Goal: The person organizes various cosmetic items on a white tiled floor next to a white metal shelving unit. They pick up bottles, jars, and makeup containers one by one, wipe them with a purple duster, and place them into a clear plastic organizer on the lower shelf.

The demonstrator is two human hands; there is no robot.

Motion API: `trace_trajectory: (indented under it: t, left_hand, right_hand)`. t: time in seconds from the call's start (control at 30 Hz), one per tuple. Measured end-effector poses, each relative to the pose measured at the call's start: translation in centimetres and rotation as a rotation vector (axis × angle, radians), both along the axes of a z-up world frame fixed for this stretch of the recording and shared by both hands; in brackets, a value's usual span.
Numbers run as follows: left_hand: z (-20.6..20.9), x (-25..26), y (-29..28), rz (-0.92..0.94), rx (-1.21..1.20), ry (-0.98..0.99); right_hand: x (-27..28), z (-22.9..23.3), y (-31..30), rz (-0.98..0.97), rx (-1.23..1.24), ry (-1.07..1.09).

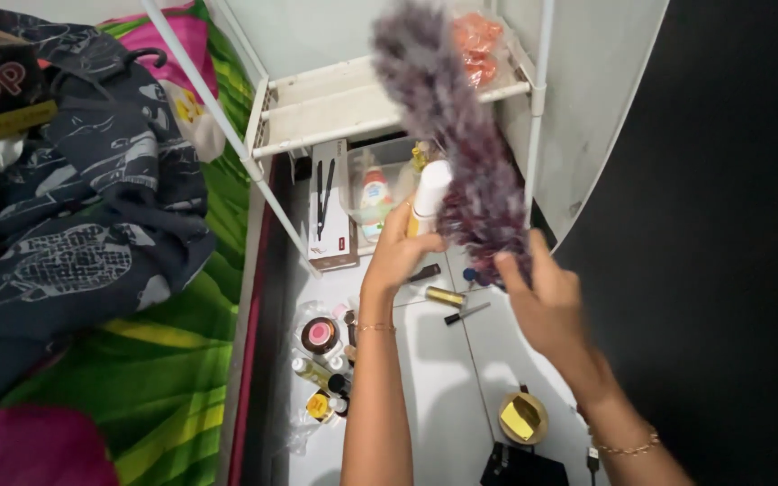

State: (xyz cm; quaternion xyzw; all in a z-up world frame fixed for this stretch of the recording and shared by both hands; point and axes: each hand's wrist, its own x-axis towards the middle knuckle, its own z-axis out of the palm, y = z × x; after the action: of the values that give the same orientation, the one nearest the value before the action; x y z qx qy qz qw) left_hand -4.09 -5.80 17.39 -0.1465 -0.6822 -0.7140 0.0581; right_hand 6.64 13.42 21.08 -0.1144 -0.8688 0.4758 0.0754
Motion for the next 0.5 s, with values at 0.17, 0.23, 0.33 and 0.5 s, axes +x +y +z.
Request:
trace_trajectory:
  t: [0.17, 0.23, 0.33, 0.5]
  left_hand:
    - [3.6, 1.8, 0.5, 0.141, -0.349, 0.147]
    - [3.7, 1.8, 0.5, 0.177, -0.407, 0.172]
    - [2.2, 1.2, -0.5, 0.14, -0.457, 0.217]
    - [2.1, -1.2, -1.5, 0.259, -0.498, 0.335]
  right_hand:
    - [1.0, 2.7, 0.7, 0.124, 0.031, 0.088]
    - [0.7, 2.3, 0.5, 0.164, 0.079, 0.067]
    - [0.1, 1.8, 0.4, 0.111, 0.091, -0.014]
    - [-0.8, 0.8, 2.1, 0.028, -0.053, -0.142]
